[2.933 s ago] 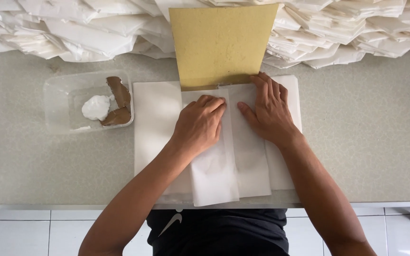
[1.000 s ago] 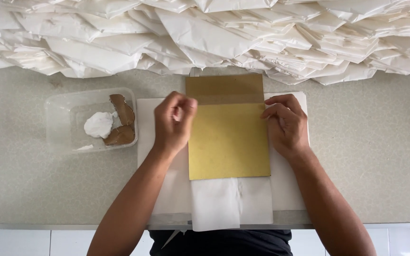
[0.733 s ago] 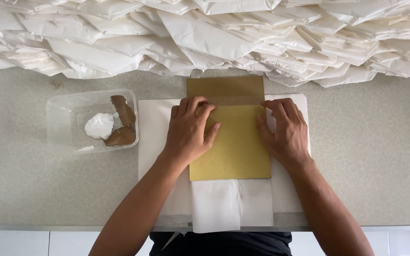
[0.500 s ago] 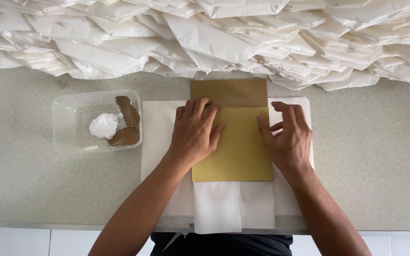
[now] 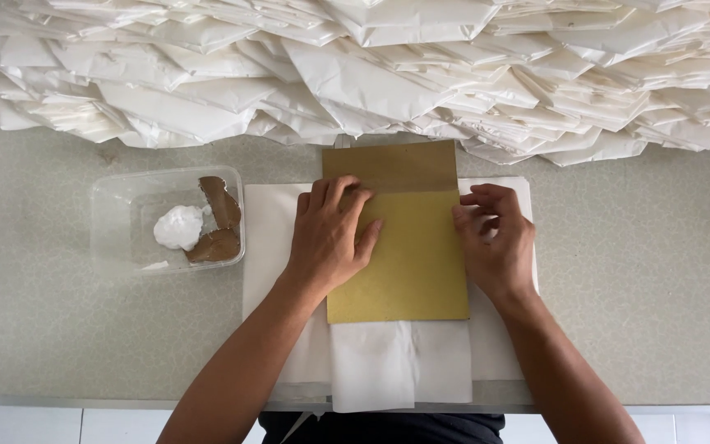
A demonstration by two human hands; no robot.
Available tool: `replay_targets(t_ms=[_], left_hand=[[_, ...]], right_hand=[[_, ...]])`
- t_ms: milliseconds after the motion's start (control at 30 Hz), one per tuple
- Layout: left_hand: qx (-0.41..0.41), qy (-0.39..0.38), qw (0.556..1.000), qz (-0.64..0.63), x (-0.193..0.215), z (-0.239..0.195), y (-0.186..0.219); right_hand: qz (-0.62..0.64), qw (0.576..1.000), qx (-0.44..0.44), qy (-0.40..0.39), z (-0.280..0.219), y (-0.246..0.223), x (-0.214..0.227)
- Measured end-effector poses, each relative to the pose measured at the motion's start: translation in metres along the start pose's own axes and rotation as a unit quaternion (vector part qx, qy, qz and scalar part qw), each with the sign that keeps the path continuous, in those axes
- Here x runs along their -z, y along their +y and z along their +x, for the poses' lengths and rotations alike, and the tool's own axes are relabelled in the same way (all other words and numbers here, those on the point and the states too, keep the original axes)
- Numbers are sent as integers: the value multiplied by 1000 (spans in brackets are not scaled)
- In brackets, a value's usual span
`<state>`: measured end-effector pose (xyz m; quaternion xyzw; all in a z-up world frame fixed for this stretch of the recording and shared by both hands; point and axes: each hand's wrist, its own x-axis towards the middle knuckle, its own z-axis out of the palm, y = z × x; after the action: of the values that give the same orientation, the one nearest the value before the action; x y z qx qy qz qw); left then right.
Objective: Applying glue to a cardboard strip and wrapping it with white paper to create a finished component.
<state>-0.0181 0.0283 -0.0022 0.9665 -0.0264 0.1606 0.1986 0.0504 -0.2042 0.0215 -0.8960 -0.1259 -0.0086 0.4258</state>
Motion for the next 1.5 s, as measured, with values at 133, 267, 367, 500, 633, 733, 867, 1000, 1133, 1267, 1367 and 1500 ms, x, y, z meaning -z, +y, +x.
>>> replay_targets(t_ms=[133, 267, 367, 500, 633, 733, 867, 1000, 1133, 1267, 1367, 1500], left_hand=[[10, 4, 999, -30, 3, 0, 0], [45, 30, 990, -132, 10, 2, -3], [69, 89, 974, -195, 12, 2, -9], [123, 119, 943, -285, 16, 3, -9], [187, 144, 895, -378, 9, 0, -15], [210, 157, 841, -474, -1, -3, -19], [227, 199, 732, -610, -21, -5, -47], [294, 128, 596, -736, -18, -6, -54], [400, 174, 492, -753, -66, -20, -97], [415, 106, 219, -877, 14, -12, -35], [298, -114, 113, -941, 1, -26, -65], [292, -154, 197, -923, 1, -26, -63]], right_hand=[[189, 982, -22, -17, 1, 21, -6], [305, 952, 1, -35, 1, 37, -14], [321, 947, 16, -9, 3, 47, -15], [344, 939, 31, -2, 6, 72, -19], [352, 935, 42, -4, 3, 71, -18], [355, 934, 37, -6, -1, 58, -15], [345, 938, 18, -28, -12, 41, -17], [331, 942, -5, -47, -12, 1, -2], [229, 969, -35, -90, -5, -58, 24], [22, 984, 39, -173, 20, -101, 45], [-37, 975, 86, -203, 27, -134, 51], [-167, 941, 162, -246, 18, -166, 36]])
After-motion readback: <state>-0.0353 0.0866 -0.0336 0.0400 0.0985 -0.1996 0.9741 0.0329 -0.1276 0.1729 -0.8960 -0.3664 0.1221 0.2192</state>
